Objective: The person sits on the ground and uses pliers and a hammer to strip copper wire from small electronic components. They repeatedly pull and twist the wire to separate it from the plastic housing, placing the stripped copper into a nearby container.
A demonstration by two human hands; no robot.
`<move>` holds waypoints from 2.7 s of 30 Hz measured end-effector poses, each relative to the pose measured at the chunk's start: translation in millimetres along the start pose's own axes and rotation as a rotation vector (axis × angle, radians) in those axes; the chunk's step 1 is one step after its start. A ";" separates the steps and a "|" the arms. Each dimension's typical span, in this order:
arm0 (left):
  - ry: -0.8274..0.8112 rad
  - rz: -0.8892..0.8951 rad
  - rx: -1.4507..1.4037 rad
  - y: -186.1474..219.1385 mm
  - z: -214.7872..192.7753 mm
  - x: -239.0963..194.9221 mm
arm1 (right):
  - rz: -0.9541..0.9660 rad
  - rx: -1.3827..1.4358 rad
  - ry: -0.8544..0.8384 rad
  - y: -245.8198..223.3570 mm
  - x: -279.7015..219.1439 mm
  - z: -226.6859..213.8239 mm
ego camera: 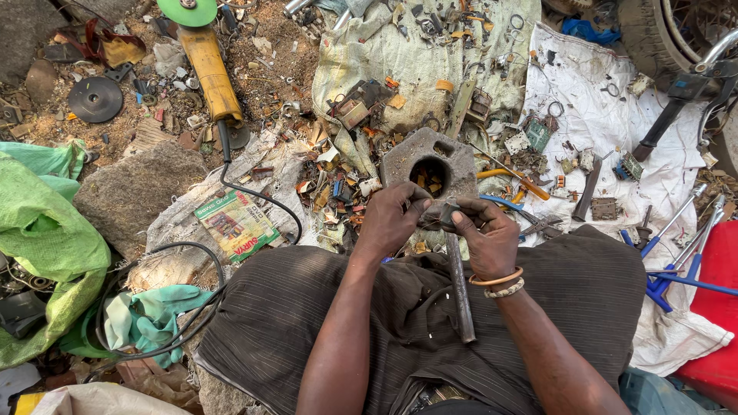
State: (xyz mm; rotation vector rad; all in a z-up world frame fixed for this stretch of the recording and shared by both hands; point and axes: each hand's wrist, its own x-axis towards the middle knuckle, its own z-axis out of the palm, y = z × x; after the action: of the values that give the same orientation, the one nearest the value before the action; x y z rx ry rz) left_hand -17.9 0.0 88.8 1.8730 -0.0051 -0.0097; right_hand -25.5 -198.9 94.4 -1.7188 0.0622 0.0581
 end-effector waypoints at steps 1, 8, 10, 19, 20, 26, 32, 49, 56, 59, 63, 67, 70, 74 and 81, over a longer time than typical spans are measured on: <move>0.038 0.037 0.059 0.3 1.4 -2.1 | -0.008 0.007 0.007 2.3 -1.2 1.3; -0.063 -0.197 0.036 0.8 1.9 -1.6 | -0.057 0.249 0.141 16.8 -4.0 10.2; -0.111 -0.266 -0.222 0.5 0.0 -0.8 | -0.059 0.300 0.141 17.3 -4.8 11.3; -0.123 -0.048 -0.064 -9.2 13.1 -1.5 | -0.023 0.146 0.049 10.8 -7.3 5.1; -0.107 -0.028 -0.095 -11.2 14.4 0.2 | -0.028 0.133 0.037 11.0 -6.1 5.2; 0.064 -0.323 -0.318 -19.7 18.2 7.1 | -0.083 0.137 0.045 16.7 -8.6 5.0; 0.065 -0.199 -0.591 -30.2 17.6 6.2 | -0.031 0.211 0.173 22.2 -2.6 6.0; -0.261 -0.059 -0.081 4.0 9.7 -2.0 | -0.133 -0.021 0.041 15.3 -9.9 -2.3; -0.208 -0.264 -0.204 -22.4 2.5 2.6 | -0.058 0.010 0.161 18.2 -4.3 -15.2; 0.107 -0.433 -0.475 -29.2 -15.5 9.8 | 0.058 0.314 0.142 23.5 0.2 -19.7; 0.280 -0.372 -0.698 -32.5 -30.6 9.8 | 0.217 0.502 0.126 35.0 1.0 -29.8; 0.299 -0.288 -0.565 -33.2 -26.7 7.1 | 0.361 0.662 0.126 55.0 9.6 -49.3; 0.212 -0.400 -0.335 -33.0 -18.4 5.2 | 0.397 0.684 0.215 62.7 19.1 -71.2; 0.164 -0.363 -0.181 -29.2 -7.4 7.6 | 0.266 0.700 0.326 29.7 36.3 -80.7; 0.231 -0.300 -0.269 -33.1 -8.9 8.1 | -0.481 0.587 -0.200 -87.7 -29.4 67.6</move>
State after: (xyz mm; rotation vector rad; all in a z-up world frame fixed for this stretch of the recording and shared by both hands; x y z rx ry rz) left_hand -9.7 18.3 59.8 1.5823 0.4172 -0.0010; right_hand -48.4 -118.8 173.0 -1.0975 -0.4421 -0.1338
